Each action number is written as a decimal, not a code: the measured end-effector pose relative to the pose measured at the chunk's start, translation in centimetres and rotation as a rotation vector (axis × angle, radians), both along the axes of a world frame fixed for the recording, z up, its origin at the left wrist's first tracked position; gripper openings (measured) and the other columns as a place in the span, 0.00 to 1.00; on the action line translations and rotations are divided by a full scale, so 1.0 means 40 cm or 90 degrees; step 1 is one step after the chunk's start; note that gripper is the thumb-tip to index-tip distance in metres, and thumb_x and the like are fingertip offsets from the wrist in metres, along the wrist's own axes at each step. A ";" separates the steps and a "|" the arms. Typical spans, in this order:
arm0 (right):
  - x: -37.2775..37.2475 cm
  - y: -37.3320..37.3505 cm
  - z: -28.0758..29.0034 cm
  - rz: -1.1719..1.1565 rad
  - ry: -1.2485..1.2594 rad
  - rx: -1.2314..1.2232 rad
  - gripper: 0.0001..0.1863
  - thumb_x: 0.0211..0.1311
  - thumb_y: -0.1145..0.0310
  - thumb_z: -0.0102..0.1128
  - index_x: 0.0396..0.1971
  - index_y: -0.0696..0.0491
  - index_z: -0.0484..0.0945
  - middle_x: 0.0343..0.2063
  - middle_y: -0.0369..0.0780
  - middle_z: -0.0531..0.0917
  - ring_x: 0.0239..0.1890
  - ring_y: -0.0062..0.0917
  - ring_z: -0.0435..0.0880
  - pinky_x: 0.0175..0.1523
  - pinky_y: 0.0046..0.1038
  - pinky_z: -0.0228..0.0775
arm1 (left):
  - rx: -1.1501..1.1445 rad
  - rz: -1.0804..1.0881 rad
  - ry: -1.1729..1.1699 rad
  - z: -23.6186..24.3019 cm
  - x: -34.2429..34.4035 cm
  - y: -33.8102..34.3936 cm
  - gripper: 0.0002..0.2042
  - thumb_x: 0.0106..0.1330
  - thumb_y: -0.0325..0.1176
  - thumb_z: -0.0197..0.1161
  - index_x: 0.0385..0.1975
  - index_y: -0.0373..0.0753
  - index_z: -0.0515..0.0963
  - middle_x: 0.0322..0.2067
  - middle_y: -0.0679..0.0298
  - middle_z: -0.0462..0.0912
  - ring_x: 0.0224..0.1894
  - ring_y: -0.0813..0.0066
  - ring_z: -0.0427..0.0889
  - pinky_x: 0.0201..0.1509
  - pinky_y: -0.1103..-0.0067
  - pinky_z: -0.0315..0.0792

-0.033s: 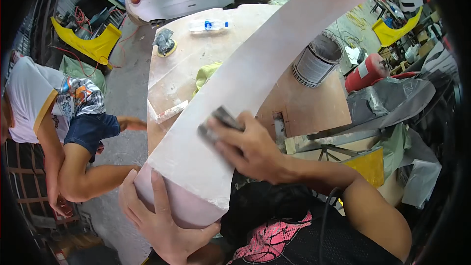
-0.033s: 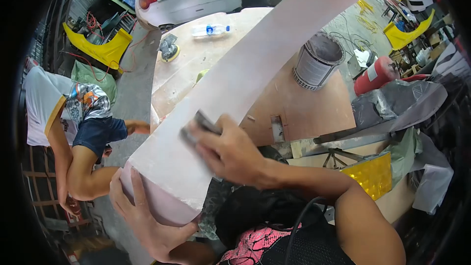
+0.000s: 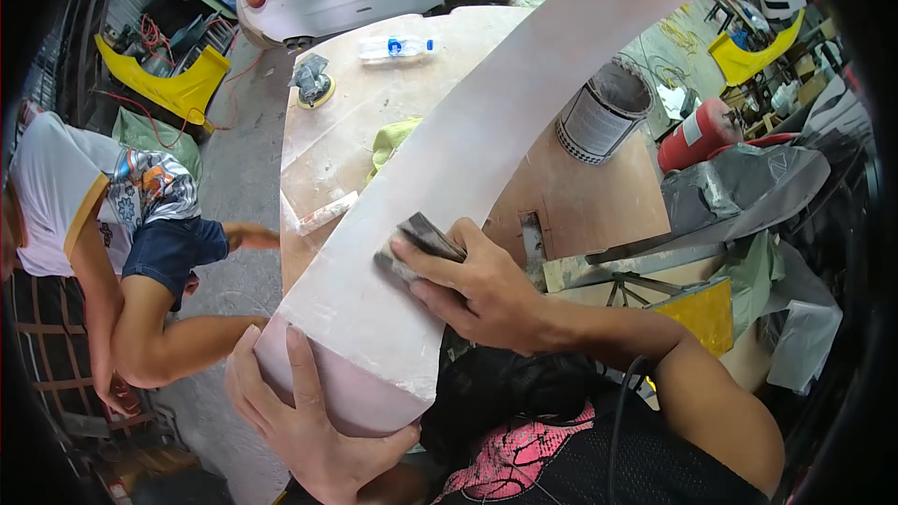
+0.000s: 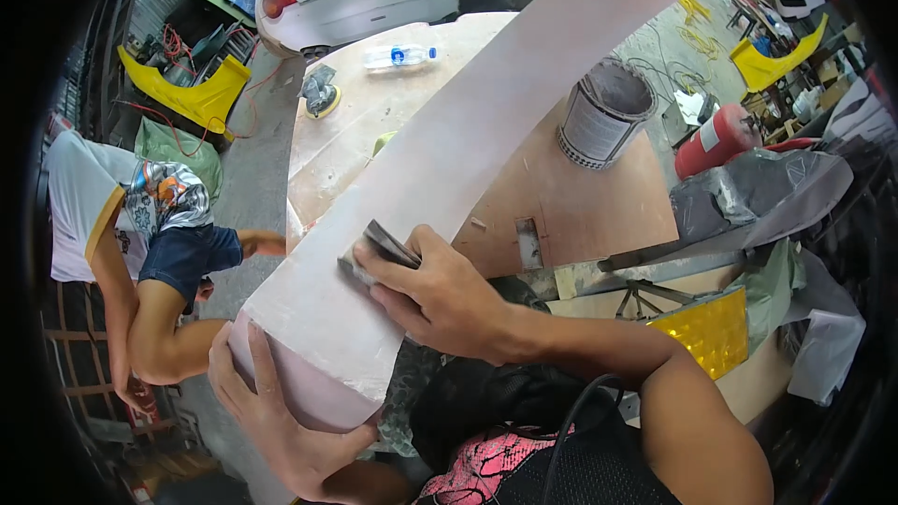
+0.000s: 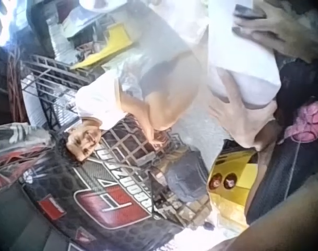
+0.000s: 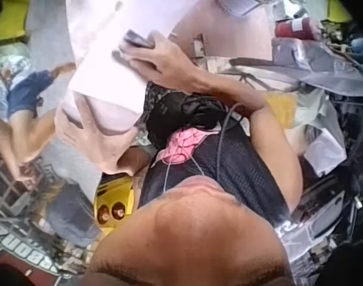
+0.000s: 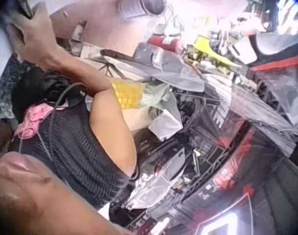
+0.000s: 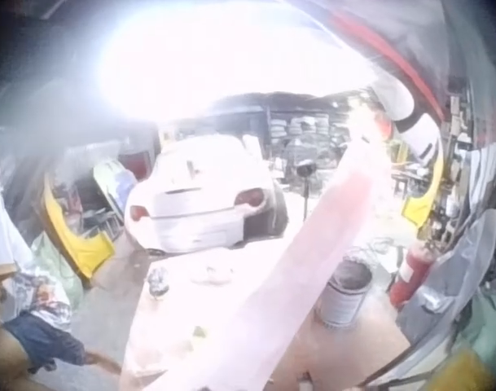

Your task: Using a sanding block and sandpaper to smooth the surface of a white automotive aerodynamic body part.

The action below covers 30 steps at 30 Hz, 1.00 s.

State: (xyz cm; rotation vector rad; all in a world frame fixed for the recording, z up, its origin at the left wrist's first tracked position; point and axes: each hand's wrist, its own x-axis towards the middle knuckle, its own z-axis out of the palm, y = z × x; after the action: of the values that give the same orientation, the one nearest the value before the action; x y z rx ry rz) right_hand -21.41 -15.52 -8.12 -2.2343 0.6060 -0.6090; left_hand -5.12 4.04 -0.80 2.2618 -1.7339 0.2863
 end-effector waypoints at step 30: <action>-0.320 -0.387 -0.157 -0.199 0.465 -0.170 0.58 0.59 0.73 0.69 0.81 0.33 0.38 0.37 0.52 0.85 0.38 0.53 0.84 0.45 0.50 0.76 | -0.016 -0.024 -0.003 -0.018 0.034 0.012 0.59 0.44 0.84 0.60 0.77 0.57 0.62 0.69 0.35 0.60 0.69 0.34 0.61 0.71 0.42 0.54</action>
State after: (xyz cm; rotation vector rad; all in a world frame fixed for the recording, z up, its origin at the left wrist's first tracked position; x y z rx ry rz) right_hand -34.21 -30.98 -14.39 -2.6273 1.3165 0.0172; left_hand -3.76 4.50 -1.50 2.2102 -1.7621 0.3050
